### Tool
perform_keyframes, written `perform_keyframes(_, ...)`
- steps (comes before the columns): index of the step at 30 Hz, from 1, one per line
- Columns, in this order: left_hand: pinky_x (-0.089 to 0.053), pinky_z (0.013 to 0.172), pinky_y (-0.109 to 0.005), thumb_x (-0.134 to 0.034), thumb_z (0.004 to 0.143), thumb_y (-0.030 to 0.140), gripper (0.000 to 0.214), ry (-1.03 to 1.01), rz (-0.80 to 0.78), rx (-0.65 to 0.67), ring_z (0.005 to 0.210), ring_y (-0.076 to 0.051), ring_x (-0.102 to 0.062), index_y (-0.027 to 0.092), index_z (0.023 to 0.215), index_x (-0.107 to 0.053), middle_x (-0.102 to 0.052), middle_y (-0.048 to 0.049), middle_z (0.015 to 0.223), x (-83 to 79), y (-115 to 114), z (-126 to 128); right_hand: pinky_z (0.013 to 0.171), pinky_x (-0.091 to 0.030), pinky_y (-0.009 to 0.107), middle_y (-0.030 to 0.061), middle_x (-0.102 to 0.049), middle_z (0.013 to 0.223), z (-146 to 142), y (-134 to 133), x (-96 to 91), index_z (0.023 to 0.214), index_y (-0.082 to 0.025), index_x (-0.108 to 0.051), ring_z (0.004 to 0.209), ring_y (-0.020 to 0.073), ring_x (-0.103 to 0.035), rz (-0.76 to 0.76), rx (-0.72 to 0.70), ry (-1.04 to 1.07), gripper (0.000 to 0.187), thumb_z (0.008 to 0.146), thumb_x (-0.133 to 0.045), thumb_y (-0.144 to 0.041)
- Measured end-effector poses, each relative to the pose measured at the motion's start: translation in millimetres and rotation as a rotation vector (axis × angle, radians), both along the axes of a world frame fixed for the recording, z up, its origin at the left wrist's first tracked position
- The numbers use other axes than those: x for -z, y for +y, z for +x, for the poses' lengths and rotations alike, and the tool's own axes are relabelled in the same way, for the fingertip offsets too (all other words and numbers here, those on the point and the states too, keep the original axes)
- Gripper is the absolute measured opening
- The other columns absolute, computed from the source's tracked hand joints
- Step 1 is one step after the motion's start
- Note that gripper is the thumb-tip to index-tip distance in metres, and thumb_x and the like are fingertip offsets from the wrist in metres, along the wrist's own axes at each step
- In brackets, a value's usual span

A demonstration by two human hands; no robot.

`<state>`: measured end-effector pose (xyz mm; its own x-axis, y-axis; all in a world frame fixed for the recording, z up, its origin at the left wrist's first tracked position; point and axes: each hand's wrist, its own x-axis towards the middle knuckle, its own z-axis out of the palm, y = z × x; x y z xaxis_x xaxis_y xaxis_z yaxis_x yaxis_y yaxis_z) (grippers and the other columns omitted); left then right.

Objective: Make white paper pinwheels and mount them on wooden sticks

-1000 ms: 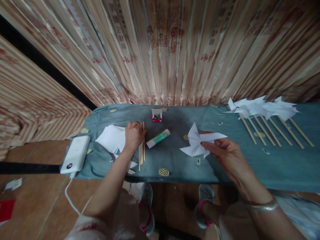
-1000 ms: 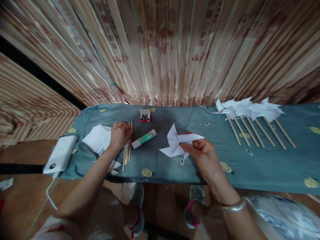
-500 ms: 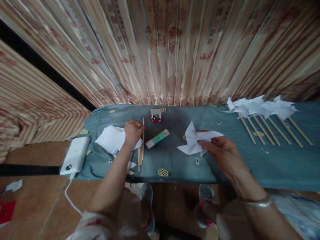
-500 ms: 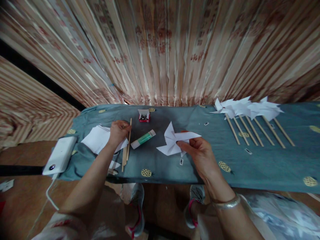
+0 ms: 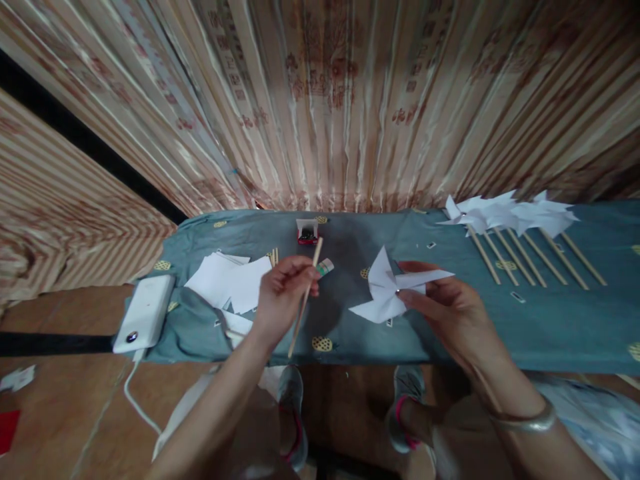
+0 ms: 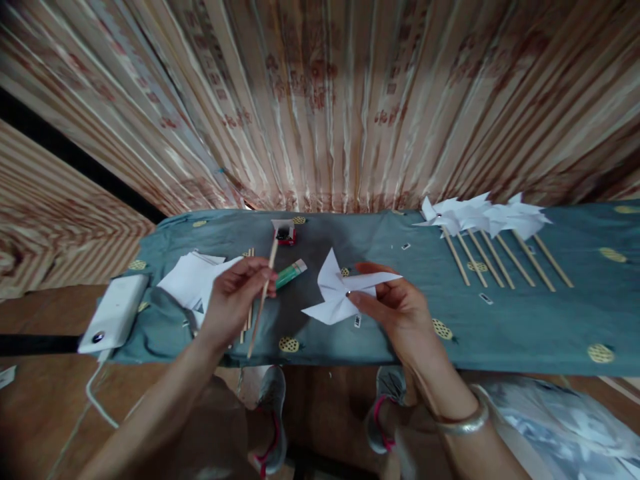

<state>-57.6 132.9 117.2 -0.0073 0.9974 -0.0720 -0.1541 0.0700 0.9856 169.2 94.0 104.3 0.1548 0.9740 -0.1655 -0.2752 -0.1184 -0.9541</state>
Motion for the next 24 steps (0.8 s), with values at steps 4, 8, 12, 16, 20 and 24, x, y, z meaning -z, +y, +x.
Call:
perform_keyframes(4,-0.02,0.039,-0.017,-0.08,0.062,0.037,0.035,-0.245,-0.294,0.1,0.042,-0.003,-0.036,0.014,0.084,-0.065,-0.063,0.0009,0.065,26.7,-28.0,24.4,0.064,-0.058,0.025,-0.001,-0.078,0.078,-3.3,-5.2,1.3,0.095,-0.024,-0.072,0.069,0.0156,-0.071,-0.011,-0.049,-0.017,0.04,0.058,-0.087,-0.026)
perform_keyframes(8,-0.014,0.041,-0.02,-0.076,0.066,0.045,0.036,-0.256,-0.324,0.167,0.042,-0.002,-0.027,0.013,0.081,-0.067,-0.061,0.0005,0.066,35.6,-30.9,35.9,0.061,-0.058,0.027,-0.0031,-0.077,0.074,-9.4,-3.3,6.4,0.092,-0.026,-0.07,0.065,0.0173,-0.071,-0.08,-0.069,0.0,0.043,0.054,-0.089,-0.028)
perform_keyframes(12,-0.016,0.044,-0.021,-0.081,0.062,0.042,0.037,-0.209,-0.283,0.225,0.046,-0.004,-0.026,0.014,0.084,-0.07,-0.048,0.0055,0.055,31.9,-26.3,38.5,0.058,-0.057,0.03,-0.0029,-0.075,0.07,-13.1,-1.4,7.3,0.089,-0.026,-0.07,0.062,0.0195,-0.07,-0.127,-0.073,-0.012,0.043,0.051,-0.09,-0.032)
perform_keyframes(16,-0.022,0.048,-0.02,-0.087,0.055,0.034,0.035,-0.143,-0.267,0.296,0.049,-0.005,-0.031,0.014,0.078,-0.07,-0.044,0.0074,0.052,35.9,-25.4,43.7,0.057,-0.056,0.029,-0.0032,-0.075,0.07,-17.5,-3.2,9.5,0.092,-0.025,-0.068,0.06,0.018,-0.069,-0.134,-0.114,-0.032,0.04,0.057,-0.086,-0.032)
perform_keyframes(20,-0.034,0.055,-0.021,-0.087,0.052,0.033,0.039,-0.182,-0.288,0.273,0.056,-0.009,-0.046,0.014,0.082,-0.07,-0.06,0.0029,0.063,42.1,-24.9,50.0,0.062,-0.057,0.028,-0.0034,-0.075,0.072,-21.7,-4.9,15.2,0.092,-0.025,-0.067,0.063,0.0166,-0.07,-0.114,-0.122,-0.017,0.038,0.059,-0.085,-0.03)
perform_keyframes(24,-0.036,0.055,-0.022,-0.087,0.051,0.034,0.038,-0.182,-0.304,0.237,0.056,-0.01,-0.049,0.015,0.079,-0.069,-0.061,0.0026,0.064,42.1,-25.0,51.4,0.066,-0.057,0.03,-0.0001,-0.077,0.077,-24.3,-6.4,21.2,0.094,-0.023,-0.066,0.071,0.0192,-0.072,-0.13,-0.133,-0.029,0.04,0.06,-0.085,-0.033)
